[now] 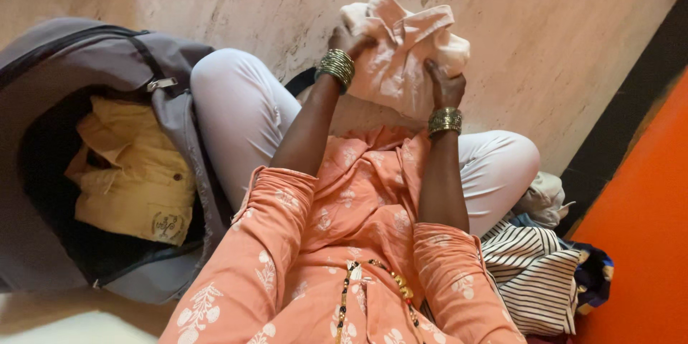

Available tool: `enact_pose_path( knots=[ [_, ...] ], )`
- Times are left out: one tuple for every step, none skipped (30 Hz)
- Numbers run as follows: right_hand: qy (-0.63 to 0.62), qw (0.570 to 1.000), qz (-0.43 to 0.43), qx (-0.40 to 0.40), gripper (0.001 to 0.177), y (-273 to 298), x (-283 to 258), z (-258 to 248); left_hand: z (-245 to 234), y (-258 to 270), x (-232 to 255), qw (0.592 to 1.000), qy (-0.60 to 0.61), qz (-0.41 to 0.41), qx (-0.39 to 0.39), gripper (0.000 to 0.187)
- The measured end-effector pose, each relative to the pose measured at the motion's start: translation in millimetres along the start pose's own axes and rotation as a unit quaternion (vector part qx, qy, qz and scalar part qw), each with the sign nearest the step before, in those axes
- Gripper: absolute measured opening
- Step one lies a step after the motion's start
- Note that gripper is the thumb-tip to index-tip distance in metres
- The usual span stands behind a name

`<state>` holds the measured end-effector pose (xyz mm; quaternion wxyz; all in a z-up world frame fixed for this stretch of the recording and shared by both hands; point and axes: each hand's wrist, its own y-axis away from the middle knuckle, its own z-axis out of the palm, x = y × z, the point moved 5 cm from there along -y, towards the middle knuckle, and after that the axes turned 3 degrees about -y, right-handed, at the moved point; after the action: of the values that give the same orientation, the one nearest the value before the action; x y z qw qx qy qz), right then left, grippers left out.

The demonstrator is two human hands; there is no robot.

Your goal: The person folds a light-colored cloth by hand, spreading it out on the floor, smoothing it with their palms, and folding it into a rectangle before placing it inside a backpack.

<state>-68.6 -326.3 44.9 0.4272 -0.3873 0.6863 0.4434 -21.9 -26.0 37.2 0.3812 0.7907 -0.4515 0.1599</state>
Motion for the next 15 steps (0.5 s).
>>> enact_pose_path(
  knots=[
    [-0.032, 0.999, -0.042, -0.001, 0.048, 3.4, -6.3, 0.0, 2.1, 1.6, -0.5, 0.999, 0.004, 0.033, 0.001, 0.072],
    [-0.066, 0.994, -0.083, -0.005, 0.050, 6.2, -12.9, 1.4, -1.6, 3.1, 1.2, 0.998, 0.008, 0.064, 0.004, 0.062],
    [-0.068, 0.994, -0.086, -0.012, 0.050, 9.4, -16.6, 0.7, -6.8, 9.4, 2.7, 0.998, 0.008, 0.061, 0.011, 0.062],
    [-0.087, 0.990, -0.104, -0.030, 0.053, 12.9, -24.2, 0.4, -15.2, 22.9, 8.6, 0.995, 0.034, 0.085, 0.035, 0.066],
    [-0.106, 0.986, -0.122, -0.048, 0.057, 19.7, -33.1, 1.2, -27.1, 40.6, 16.7, 0.990, 0.060, 0.110, 0.058, 0.069],
    [-0.067, 0.987, -0.141, -0.031, 0.059, 26.6, -45.5, 1.0, -42.3, 57.8, 26.6, 0.990, 0.061, 0.107, 0.071, 0.069],
    [-0.027, 0.987, -0.161, -0.013, 0.062, 35.8, -61.1, 0.8, -57.3, 78.5, 37.0, 0.990, 0.075, 0.093, 0.073, 0.067],
    [-0.032, 0.985, -0.168, -0.024, 0.062, 44.8, -79.3, 4.2, -76.6, 99.7, 45.5, 0.990, 0.091, 0.079, 0.075, 0.065],
    [-0.022, 0.983, -0.178, -0.038, 0.061, 54.3, -100.4, 7.5, -100.1, 120.3, 51.8, 0.989, 0.094, 0.076, 0.089, 0.065],
    [-0.008, 0.982, -0.183, -0.050, 0.061, 67.8, -120.1, 7.5, -117.2, 146.6, 57.2, 0.987, 0.098, 0.076, 0.099, 0.064],
    [-0.008, 0.981, -0.185, -0.060, 0.061, 79.6, -140.8, 11.2, -136.7, 170.1, 59.4, 0.984, 0.116, 0.079, 0.112, 0.063],
    [0.000, 0.975, -0.211, -0.074, 0.061, 92.4, -164.5, 18.9, -157.6, 192.6, 59.9, 0.977, 0.141, 0.091, 0.134, 0.062],
    [0.008, 0.968, -0.237, -0.088, 0.062, 105.0, -188.3, 27.5, -178.0, 213.9, 56.8, 0.967, 0.172, 0.104, 0.157, 0.062],
    [0.009, 0.967, -0.235, -0.096, 0.062, 119.5, -206.6, 34.2, -195.2, 237.8, 47.5, 0.955, 0.209, 0.114, 0.177, 0.061],
    [-0.031, 0.958, -0.252, -0.136, 0.064, 134.2, -226.4, 46.0, -212.2, 257.6, 36.1, 0.939, 0.250, 0.121, 0.201, 0.060]
  ],
)
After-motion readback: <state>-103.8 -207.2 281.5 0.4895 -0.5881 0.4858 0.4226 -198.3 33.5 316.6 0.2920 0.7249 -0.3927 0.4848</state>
